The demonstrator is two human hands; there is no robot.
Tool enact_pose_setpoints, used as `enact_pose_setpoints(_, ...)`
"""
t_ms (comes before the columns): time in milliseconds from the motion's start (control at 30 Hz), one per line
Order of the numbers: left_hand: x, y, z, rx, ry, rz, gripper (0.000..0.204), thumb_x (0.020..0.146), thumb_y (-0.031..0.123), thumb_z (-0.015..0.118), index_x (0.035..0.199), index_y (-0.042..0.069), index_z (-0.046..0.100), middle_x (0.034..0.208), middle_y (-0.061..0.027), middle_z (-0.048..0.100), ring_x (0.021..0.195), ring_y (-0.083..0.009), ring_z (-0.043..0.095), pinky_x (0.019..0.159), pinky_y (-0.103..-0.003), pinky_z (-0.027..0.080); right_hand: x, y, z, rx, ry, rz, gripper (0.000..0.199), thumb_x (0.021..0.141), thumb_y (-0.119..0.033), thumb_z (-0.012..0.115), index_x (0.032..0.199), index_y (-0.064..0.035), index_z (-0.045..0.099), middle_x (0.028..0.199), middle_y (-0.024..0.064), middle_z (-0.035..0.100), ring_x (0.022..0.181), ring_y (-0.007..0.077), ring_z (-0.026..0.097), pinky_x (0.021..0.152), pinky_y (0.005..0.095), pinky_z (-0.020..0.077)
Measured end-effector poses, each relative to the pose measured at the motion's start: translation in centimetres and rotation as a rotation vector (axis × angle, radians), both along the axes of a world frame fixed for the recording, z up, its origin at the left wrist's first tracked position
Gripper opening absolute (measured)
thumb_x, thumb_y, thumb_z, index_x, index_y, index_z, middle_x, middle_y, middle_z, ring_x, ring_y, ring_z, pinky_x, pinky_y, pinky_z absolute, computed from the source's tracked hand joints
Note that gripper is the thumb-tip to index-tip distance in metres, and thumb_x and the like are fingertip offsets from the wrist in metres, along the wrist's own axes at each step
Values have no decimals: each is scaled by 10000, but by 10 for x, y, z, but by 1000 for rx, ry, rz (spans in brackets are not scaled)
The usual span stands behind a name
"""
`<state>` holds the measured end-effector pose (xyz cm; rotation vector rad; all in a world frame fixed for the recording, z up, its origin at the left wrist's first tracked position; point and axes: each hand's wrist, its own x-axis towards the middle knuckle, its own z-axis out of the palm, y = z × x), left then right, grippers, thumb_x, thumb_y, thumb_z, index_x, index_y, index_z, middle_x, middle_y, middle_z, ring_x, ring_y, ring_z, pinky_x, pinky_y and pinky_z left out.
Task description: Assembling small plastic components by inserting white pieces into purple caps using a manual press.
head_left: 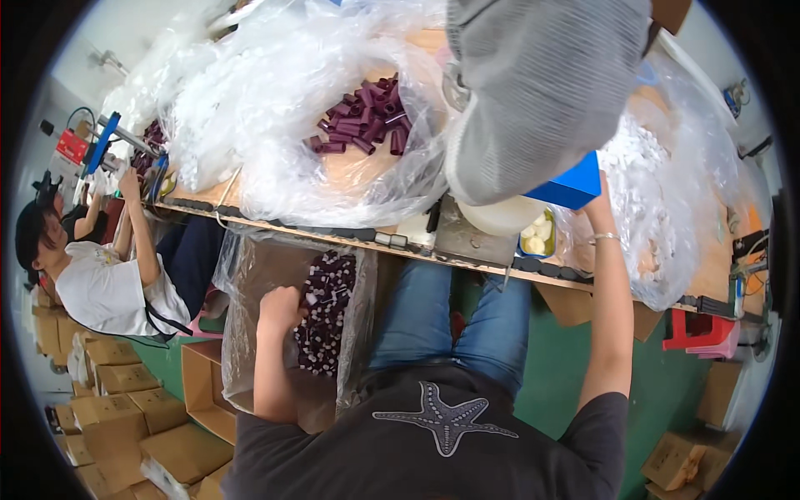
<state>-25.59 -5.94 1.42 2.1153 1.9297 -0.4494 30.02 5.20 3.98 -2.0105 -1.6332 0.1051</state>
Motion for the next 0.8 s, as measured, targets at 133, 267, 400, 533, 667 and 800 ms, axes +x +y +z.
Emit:
enact_pose_setpoints(133,17,37,24,387,-555,-192,181,785,145,684,884,0,640,810,-199,635,814,-384,615,719,-455,481,14,-15,11,132,214,35,190,817,-143,707,895,29,692,751,114,698,645,172,655,597,301,505)
enact_pose_setpoints(267,92,150,25,823,-706,-461,238,774,-28,567,993,24,643,934,-169,633,909,-360,588,765,-428,474,0,-42,9,271,618,49,129,853,-65,689,962,6,692,821,19,683,716,66,609,624,221,482)
enact_pose_setpoints(400,112,218,-8,975,-415,-549,270,714,-29,581,962,56,645,976,-119,603,955,-311,551,796,-400,461,-75,-79,-1,328,1029,275,139,889,-59,664,1024,-24,665,880,-3,658,773,53,580,674,196,473)
enact_pose_setpoints(533,109,231,-23,858,-396,-531,271,700,-22,599,954,61,637,938,-106,589,921,-305,540,796,-404,459,-132,-106,-13,169,810,338,142,858,-69,691,969,10,648,752,17,631,660,61,564,612,232,474)
enact_pose_setpoints(667,122,206,-16,865,-635,-512,231,731,47,645,957,20,602,979,-163,638,942,-381,558,850,-449,450,-139,-100,-19,94,468,372,129,839,-111,698,910,-7,671,734,92,657,641,156,611,586,290,461)
enact_pose_setpoints(800,132,151,-15,858,-938,-366,296,846,27,623,1142,21,606,1097,-150,632,970,-294,595,840,-357,459,-152,-91,-13,302,450,530,139,811,-100,687,923,-19,669,793,173,652,696,322,640,625,384,491)
